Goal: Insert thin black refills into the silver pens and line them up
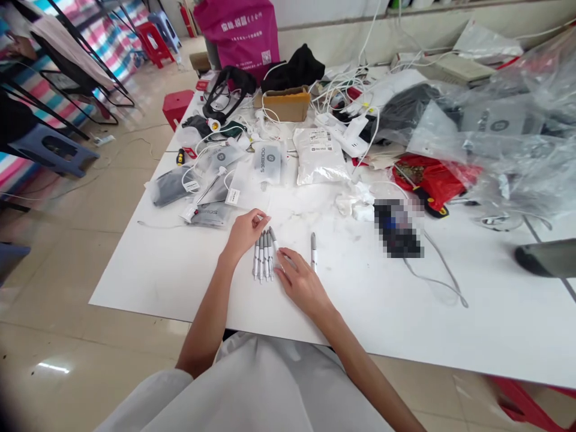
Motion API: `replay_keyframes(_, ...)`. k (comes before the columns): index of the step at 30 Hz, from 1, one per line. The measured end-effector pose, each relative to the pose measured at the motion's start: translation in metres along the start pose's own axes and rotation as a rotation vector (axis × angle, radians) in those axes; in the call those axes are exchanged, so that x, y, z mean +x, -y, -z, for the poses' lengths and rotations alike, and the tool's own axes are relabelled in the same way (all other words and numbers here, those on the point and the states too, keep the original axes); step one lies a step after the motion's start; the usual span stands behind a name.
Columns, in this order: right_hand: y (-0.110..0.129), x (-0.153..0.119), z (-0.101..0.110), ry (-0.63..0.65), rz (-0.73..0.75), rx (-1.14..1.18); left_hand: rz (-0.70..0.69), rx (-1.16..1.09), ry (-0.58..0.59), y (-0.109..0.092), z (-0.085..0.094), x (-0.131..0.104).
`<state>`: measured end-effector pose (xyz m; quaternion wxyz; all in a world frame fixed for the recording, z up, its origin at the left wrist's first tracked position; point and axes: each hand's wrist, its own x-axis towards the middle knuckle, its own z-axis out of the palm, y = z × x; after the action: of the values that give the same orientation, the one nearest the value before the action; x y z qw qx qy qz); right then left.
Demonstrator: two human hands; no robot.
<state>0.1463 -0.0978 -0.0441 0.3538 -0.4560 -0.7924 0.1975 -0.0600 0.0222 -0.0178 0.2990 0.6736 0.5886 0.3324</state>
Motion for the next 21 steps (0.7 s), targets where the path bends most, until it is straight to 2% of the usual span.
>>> replay_keyframes(3,0.005,-0.002,-0.002,0.031,0.005,0.003,-0.013,0.097,0.025,-0.001,-0.001,-0.002)
replay_keyframes(7,0.008,-0.004,0.007,0.07,0.036,0.016,-0.023,0.197,0.054,-0.004,-0.004,-0.007)
replay_keyframes(10,-0.001,-0.006,0.017,-0.044,-0.048,-0.08,-0.024,0.248,0.075,-0.005,-0.006,-0.008)
replay_keyframes(13,-0.017,-0.007,0.027,-0.179,-0.245,-0.249,-0.038,0.233,0.041,-0.009,-0.006,-0.007)
replay_keyframes(15,-0.028,-0.008,0.033,-0.174,-0.346,-0.337,-0.106,0.126,-0.014,-0.019,-0.002,-0.01)
replay_keyframes(17,-0.036,-0.009,0.038,-0.132,-0.378,-0.375,-0.238,-0.086,-0.014,-0.035,0.004,-0.019)
replay_keyframes(19,-0.042,-0.01,0.042,-0.095,-0.369,-0.348,-0.355,-0.333,0.147,-0.055,0.009,-0.036)
replay_keyframes(20,-0.044,-0.01,0.044,-0.092,-0.369,-0.317,-0.378,-0.388,0.2,-0.064,0.011,-0.046)
replay_keyframes(21,-0.045,-0.009,0.046,-0.103,-0.375,-0.283,-0.368,-0.427,0.145,-0.072,0.011,-0.056)
